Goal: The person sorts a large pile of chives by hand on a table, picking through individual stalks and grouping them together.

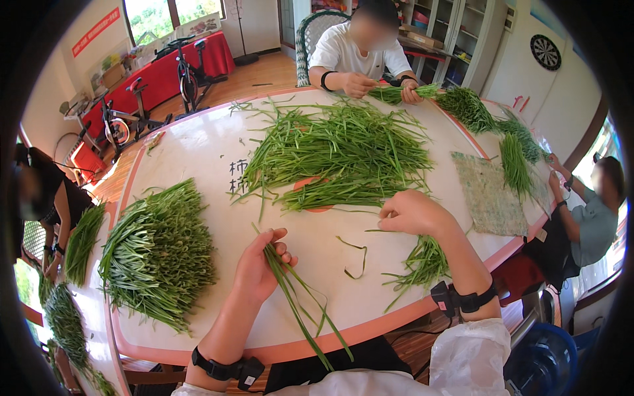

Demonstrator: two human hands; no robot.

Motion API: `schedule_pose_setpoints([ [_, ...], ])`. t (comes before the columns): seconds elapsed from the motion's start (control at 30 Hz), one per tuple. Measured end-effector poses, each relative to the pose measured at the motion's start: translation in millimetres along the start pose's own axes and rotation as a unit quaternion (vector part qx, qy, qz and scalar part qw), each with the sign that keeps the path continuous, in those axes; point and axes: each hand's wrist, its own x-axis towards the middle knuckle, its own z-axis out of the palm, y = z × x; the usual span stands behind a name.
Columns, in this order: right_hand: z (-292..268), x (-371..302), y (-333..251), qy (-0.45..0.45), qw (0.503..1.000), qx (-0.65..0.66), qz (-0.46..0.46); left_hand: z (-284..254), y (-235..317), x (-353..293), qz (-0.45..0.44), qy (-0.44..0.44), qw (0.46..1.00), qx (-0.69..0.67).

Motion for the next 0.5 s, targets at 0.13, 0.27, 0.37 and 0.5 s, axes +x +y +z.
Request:
schedule_pose_setpoints([
  [0.13,22,30,5,0.202,0.976,-0.073,-0.041,2,-2,0,-0.001,-0.009,1.000,0.010],
  [0.27,54,77,-29,0.253,0.946,-0.035,-0.201,-2,0,1,-0.001,-0.009,1.000,0.020],
  [0.37,70,103,-48,0.290,0.920,-0.062,-0.255,-2,3,1,0.003,-0.011,1.000,0.028],
  [0.5,59,115,-61,0.201,0.960,0.037,-0.191,-6,4,2,0.008,-0.012,1.000,0.018],
])
